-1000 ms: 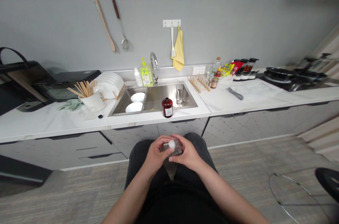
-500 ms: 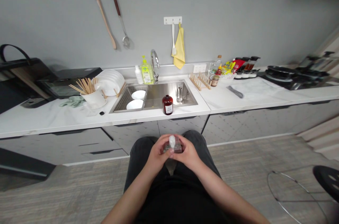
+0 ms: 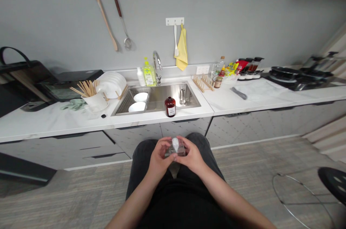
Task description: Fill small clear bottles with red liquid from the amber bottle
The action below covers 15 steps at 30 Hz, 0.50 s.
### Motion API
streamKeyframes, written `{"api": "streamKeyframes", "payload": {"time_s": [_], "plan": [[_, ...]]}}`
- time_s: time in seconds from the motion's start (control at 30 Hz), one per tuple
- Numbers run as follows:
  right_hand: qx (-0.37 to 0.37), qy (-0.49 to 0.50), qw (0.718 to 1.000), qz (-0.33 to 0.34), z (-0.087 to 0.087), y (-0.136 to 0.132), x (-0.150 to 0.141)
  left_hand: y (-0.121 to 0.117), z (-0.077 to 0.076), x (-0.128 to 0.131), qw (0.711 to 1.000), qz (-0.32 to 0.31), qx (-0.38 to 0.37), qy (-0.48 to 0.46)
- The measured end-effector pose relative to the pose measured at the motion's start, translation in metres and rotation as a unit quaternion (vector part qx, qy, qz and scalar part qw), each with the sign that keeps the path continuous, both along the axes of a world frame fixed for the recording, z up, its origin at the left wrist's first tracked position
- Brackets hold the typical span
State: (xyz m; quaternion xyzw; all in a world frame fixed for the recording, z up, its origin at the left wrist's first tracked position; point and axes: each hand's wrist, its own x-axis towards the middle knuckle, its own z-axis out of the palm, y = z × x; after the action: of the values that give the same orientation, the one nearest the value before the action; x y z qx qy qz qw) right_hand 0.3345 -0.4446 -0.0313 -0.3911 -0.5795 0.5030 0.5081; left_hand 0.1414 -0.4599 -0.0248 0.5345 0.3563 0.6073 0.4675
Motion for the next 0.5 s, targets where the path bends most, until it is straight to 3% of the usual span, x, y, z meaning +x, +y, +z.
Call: {"api": "streamKeyframes", "payload": {"time_s": [0.2,0.37,0.5], "plan": [[0.003,0.011,1.0,0.014,-0.0022,0.0032,0.0005,0.0041,0.0046,-0.0024,0.999,-0.036,0.0,0.041],[0.009,0.015,1.0,0.023,0.001,0.0017,0.0018,0.0036,0.0053,-0.0018,1.0,-0.016,0.015,0.002],[0.017,0.013,0.999,0.025,0.0026,0.0009,0.0026,0.0024,0.0104,-0.0038,0.997,-0.057,0.015,0.056]]}}
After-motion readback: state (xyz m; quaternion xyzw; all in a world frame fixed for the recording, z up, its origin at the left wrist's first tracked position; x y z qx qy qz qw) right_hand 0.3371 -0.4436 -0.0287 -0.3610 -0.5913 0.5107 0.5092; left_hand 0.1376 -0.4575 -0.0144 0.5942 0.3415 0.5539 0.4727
